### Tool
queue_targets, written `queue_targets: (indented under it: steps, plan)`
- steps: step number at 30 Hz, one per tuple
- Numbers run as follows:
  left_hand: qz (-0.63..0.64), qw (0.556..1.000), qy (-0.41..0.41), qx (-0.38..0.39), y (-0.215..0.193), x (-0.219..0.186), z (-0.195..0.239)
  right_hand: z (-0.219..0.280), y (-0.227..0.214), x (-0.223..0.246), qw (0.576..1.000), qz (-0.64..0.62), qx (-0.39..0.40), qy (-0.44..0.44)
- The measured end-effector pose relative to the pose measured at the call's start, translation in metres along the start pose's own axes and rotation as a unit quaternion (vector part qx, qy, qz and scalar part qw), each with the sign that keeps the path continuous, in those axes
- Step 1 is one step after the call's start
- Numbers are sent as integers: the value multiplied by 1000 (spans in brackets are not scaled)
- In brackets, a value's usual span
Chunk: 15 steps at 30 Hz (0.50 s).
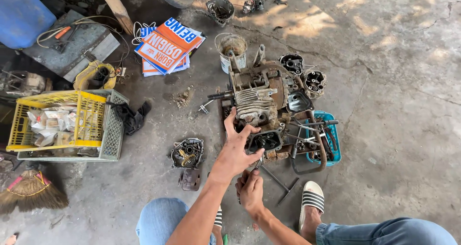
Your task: Disassembling and inspecting motorcycle engine components on the ground
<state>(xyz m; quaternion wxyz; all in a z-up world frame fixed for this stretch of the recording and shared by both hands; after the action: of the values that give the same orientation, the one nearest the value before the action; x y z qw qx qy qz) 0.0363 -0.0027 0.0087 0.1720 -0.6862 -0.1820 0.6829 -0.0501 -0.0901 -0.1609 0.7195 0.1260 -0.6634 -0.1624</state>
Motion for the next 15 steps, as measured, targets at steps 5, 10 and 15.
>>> queue_targets:
  steps: [5,10,15]
  plan:
    - [-4,1000,5,1,-4,-5,3,3,-3,6,998,55,21,17]
    - [-4,1000,17,5,-4,-2,2,-4,-21,-5,997,58,53,-14]
    - [-7,1000,5,14,-3,-4,2,-9,-44,-18,995,46,82,-21]
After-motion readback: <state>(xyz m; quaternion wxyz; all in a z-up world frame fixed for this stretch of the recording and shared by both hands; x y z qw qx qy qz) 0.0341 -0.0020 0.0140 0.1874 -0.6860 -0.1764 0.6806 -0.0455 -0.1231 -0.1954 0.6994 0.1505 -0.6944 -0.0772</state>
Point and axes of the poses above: each hand's wrist, its own z-axis away from the middle knuckle, its own y-axis out of the palm, x = y × z, the point moved 3 cm from there along -z, towards the middle knuckle, and after that the axes turned 14 degrees about -y, right-handed, at the moved point
